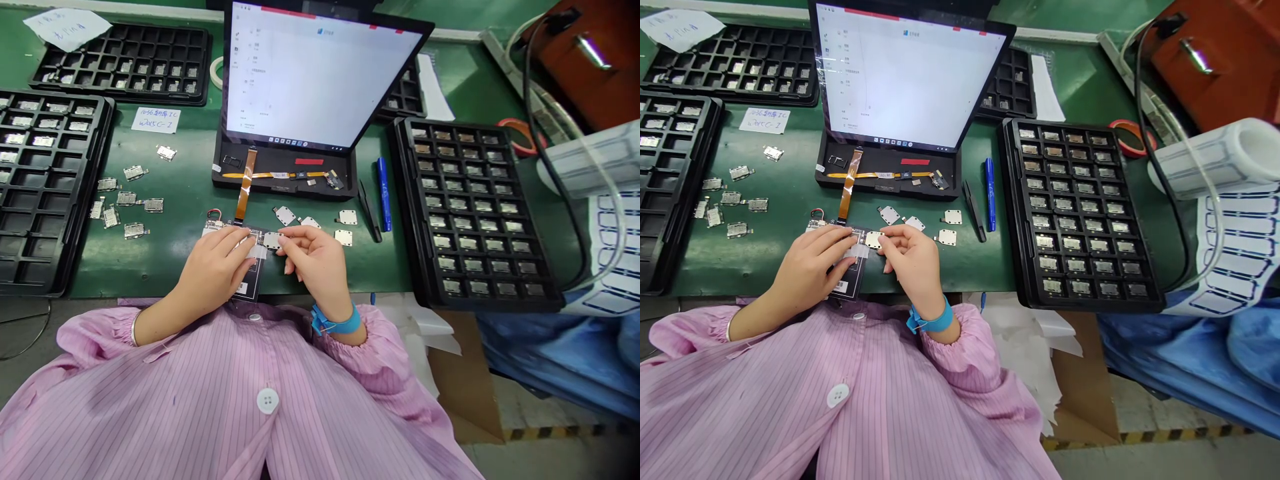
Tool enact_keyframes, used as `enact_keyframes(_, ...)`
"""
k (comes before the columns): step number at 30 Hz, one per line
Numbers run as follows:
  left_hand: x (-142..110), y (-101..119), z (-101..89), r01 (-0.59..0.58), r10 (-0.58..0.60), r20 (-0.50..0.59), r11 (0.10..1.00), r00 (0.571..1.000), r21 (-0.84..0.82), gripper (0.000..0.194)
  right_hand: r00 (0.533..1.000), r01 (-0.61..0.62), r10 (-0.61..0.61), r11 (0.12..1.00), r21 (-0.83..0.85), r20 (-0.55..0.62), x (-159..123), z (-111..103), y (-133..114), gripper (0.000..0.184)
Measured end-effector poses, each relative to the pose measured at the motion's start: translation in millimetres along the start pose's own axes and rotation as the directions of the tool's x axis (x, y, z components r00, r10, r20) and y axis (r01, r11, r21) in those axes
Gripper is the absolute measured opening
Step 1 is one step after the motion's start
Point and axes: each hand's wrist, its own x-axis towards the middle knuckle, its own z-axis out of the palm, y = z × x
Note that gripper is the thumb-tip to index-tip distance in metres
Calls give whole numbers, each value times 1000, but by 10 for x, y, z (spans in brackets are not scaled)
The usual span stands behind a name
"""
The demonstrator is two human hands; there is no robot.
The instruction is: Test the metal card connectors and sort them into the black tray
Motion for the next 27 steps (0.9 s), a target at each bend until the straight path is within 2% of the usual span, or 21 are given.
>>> enact_keyframes(9, -5, -5, 13, 1, -1, 2, 1000, 1000, 3, 29, 999, 4, -3, 1000, 11, -44, -7, -2, -14, 21)
enact_keyframes(27, 0, -3, 5, 3, -3, 7, 1000, 1000, -7, 30, 1000, -3, 3, 1000, -5, -13, -2, -2, -18, 23)
